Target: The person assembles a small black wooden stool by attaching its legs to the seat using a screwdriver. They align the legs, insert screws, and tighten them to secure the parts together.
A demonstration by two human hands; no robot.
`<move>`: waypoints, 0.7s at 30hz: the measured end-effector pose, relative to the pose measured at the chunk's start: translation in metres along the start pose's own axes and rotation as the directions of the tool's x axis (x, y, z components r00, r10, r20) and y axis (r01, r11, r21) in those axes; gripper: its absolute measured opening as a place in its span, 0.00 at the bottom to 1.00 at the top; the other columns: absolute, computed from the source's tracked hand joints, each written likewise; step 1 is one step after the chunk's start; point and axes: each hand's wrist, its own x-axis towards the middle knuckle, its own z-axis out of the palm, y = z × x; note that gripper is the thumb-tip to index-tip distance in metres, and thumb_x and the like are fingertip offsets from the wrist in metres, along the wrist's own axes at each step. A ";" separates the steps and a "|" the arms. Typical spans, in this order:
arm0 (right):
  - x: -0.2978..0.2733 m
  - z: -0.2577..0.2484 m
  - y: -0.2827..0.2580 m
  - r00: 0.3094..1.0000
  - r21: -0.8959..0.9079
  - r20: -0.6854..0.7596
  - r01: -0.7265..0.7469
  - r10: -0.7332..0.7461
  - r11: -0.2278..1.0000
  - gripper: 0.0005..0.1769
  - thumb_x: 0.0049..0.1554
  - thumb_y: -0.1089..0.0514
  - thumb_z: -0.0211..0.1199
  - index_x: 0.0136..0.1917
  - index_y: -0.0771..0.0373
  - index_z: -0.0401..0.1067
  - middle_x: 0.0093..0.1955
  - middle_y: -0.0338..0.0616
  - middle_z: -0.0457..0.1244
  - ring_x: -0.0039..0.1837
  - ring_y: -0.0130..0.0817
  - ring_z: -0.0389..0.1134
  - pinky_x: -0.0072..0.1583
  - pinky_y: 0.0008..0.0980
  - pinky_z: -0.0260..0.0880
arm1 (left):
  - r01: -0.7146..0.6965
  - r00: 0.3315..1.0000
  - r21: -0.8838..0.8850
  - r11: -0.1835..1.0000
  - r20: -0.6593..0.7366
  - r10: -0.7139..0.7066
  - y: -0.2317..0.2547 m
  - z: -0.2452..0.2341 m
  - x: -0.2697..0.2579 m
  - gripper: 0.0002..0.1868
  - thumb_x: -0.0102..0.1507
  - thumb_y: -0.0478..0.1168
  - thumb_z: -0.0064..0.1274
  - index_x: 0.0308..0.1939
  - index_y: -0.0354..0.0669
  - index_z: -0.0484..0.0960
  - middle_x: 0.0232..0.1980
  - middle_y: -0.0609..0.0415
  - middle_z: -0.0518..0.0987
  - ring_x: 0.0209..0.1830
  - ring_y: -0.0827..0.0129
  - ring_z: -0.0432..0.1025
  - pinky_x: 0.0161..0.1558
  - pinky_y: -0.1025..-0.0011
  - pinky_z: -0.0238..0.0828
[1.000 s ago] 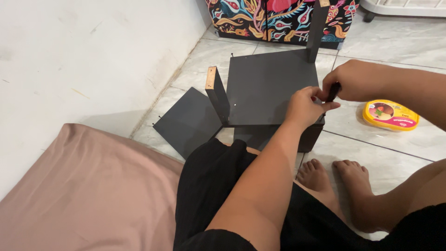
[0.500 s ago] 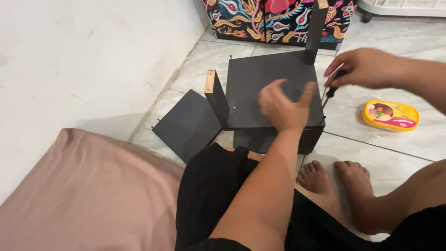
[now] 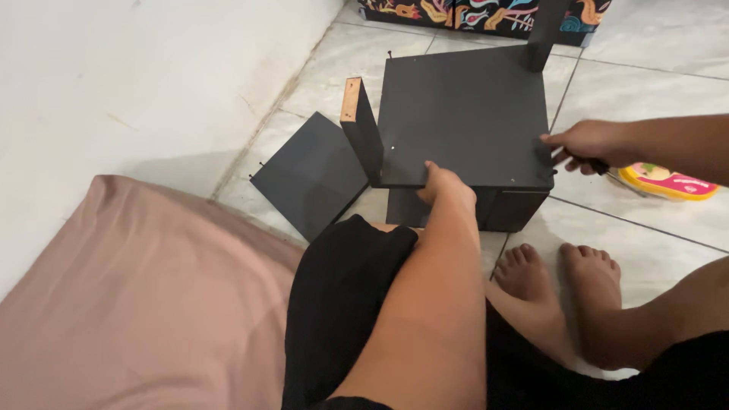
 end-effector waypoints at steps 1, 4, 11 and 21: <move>0.003 -0.005 -0.004 1.000 0.044 0.000 -0.015 0.015 0.999 0.32 0.63 0.35 0.57 0.51 0.69 0.77 0.36 0.43 0.59 0.33 0.32 0.53 0.36 0.36 0.52 | -0.027 0.999 -0.054 0.998 0.033 0.029 -0.002 0.001 -0.003 0.41 0.63 0.55 0.56 0.75 0.48 0.57 0.74 0.49 0.69 0.71 0.53 0.70 0.69 0.58 0.70; 0.011 -0.005 -0.003 0.998 -0.020 0.040 -0.038 0.039 0.999 0.27 0.62 0.37 0.61 0.45 0.66 0.70 0.34 0.42 0.57 0.33 0.34 0.53 0.36 0.37 0.50 | 0.034 0.998 0.057 0.998 0.059 -0.037 0.002 -0.006 -0.014 0.44 0.65 0.59 0.56 0.78 0.52 0.51 0.77 0.50 0.65 0.74 0.50 0.64 0.73 0.43 0.53; 0.018 -0.007 -0.002 0.996 0.059 0.026 0.084 -0.085 0.995 0.25 0.61 0.40 0.61 0.43 0.67 0.76 0.36 0.44 0.64 0.32 0.29 0.52 0.36 0.33 0.53 | -0.026 0.971 -0.051 0.998 0.238 0.037 0.008 -0.005 -0.023 0.39 0.61 0.58 0.60 0.71 0.49 0.65 0.72 0.51 0.71 0.69 0.54 0.69 0.71 0.48 0.63; 0.010 0.004 0.005 0.995 0.154 0.008 0.101 -0.104 0.983 0.24 0.61 0.40 0.61 0.46 0.66 0.77 0.39 0.41 0.64 0.33 0.27 0.51 0.36 0.31 0.52 | 0.268 0.846 -0.284 0.921 0.527 -0.084 0.011 -0.003 0.006 0.27 0.60 0.34 0.56 0.65 0.37 0.73 0.64 0.45 0.75 0.62 0.51 0.73 0.63 0.52 0.72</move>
